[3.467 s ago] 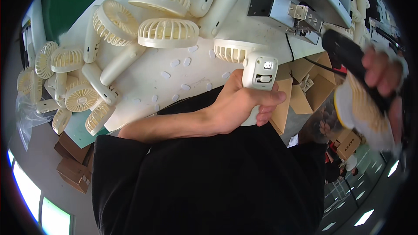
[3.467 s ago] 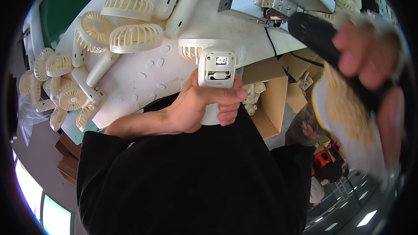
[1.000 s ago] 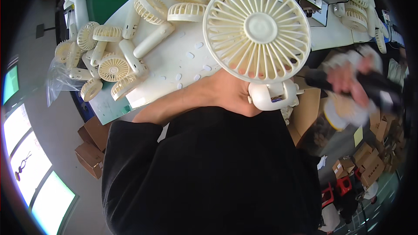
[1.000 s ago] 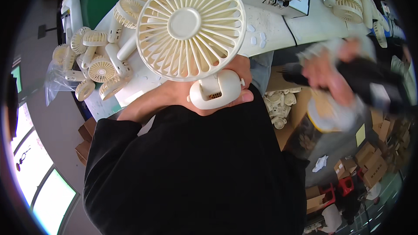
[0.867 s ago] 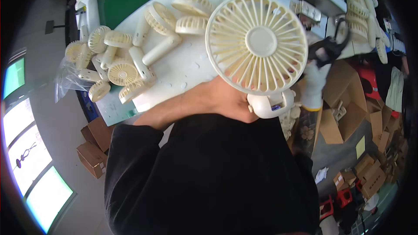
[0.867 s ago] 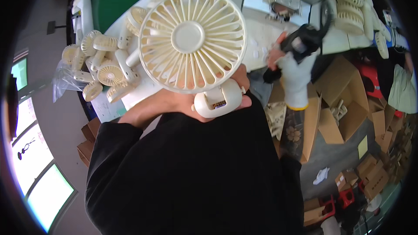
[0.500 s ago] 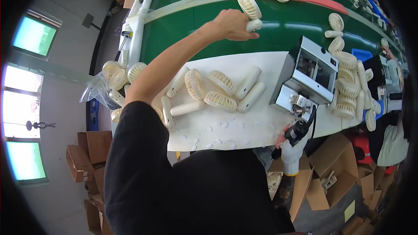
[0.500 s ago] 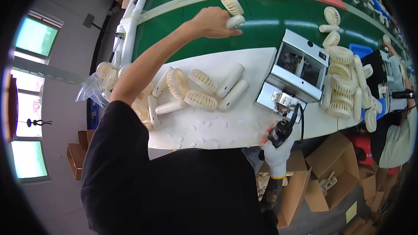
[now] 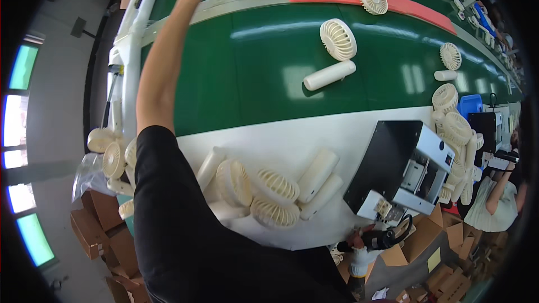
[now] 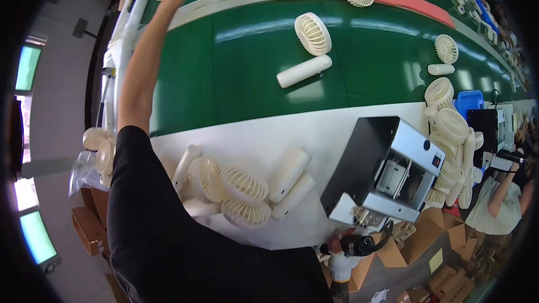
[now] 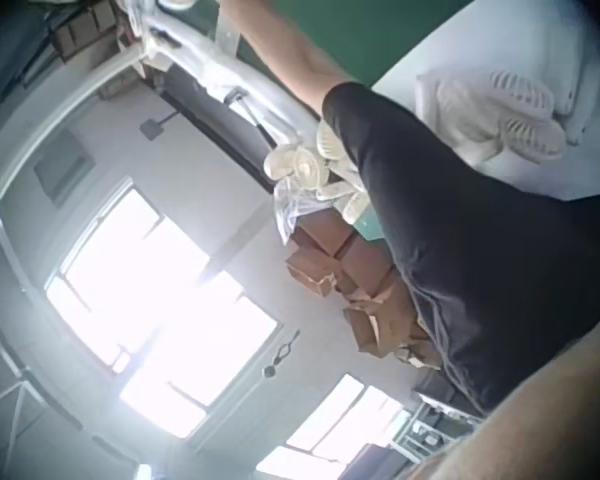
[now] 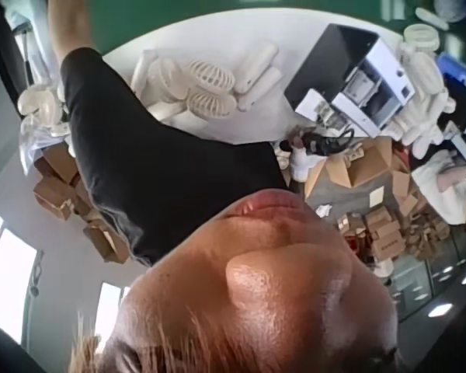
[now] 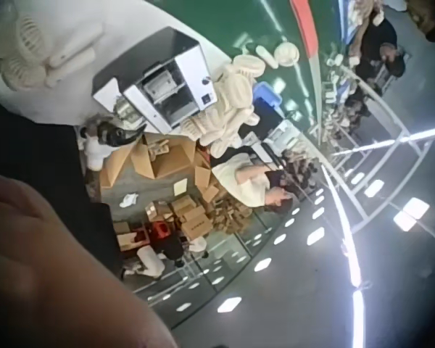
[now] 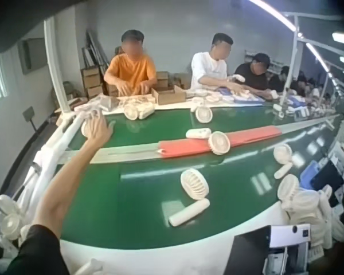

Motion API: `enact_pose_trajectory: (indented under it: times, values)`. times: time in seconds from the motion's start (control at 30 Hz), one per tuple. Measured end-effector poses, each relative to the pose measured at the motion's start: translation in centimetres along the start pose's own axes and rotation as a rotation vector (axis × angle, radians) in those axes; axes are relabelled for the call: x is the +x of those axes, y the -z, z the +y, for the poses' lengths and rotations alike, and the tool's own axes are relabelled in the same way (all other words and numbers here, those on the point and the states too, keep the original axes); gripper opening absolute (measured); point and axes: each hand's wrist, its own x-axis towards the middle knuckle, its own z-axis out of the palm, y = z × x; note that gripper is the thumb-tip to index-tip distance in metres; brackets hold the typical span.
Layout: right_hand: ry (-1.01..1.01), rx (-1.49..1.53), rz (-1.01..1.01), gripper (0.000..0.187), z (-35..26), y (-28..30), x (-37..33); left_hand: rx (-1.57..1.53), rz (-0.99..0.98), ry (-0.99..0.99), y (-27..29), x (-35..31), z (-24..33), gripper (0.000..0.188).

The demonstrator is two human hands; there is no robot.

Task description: Assembling portable fans on a production line using an electric screwdriver to secure screws into the handles.

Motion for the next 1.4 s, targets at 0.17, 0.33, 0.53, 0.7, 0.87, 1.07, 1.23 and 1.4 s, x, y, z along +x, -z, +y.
enact_pose_trajectory:
  times: [0.17, 0.33, 0.53, 0.7, 0.87, 1.07, 1.23, 1.4]
  values:
    - [-0.169, -0.287, 0.171, 0.055, 0.7, 1.4, -2.0, 0.231, -0.039, 0.148, -11.5, 5.5, -13.3, 0.104]
    - [-0.090, -0.217, 0.171, 0.053, -2.2, -2.7, -0.5, 0.110, -0.222, 0.239, -11.2, 4.2, -16.8, 0.060]
    - [0.077, -0.262, 0.007, 0.029, 1.4, 0.3, -0.5, -0.473, 0.016, -0.133, 7.3, 4.8, -8.4, 0.046]
    - [0.149, 0.033, -0.375, 0.100, -8.8, -2.6, -1.2, -1.220, -0.556, -0.386, 32.1, -7.8, 4.8, 0.042]
    - [0.589, -0.358, -0.771, 0.075, -14.7, -2.7, -1.6, -1.386, -1.470, -0.261, 40.7, -24.9, 11.5, 0.037]
    - [-0.088, 0.056, -0.647, 0.036, -11.6, -1.4, -5.4, -2.233, -1.682, 0.937, 40.6, -38.8, 11.7, 0.110]
    - [-0.235, -0.272, -0.654, 0.042, -11.4, -3.4, -3.9, -1.851, -1.943, 1.027, 41.2, -43.3, 11.3, 0.073]
    - [0.062, 0.131, -0.425, 0.048, -12.3, -1.1, -1.6, -1.845, -1.846, 1.206, 41.2, -41.0, 12.7, 0.046]
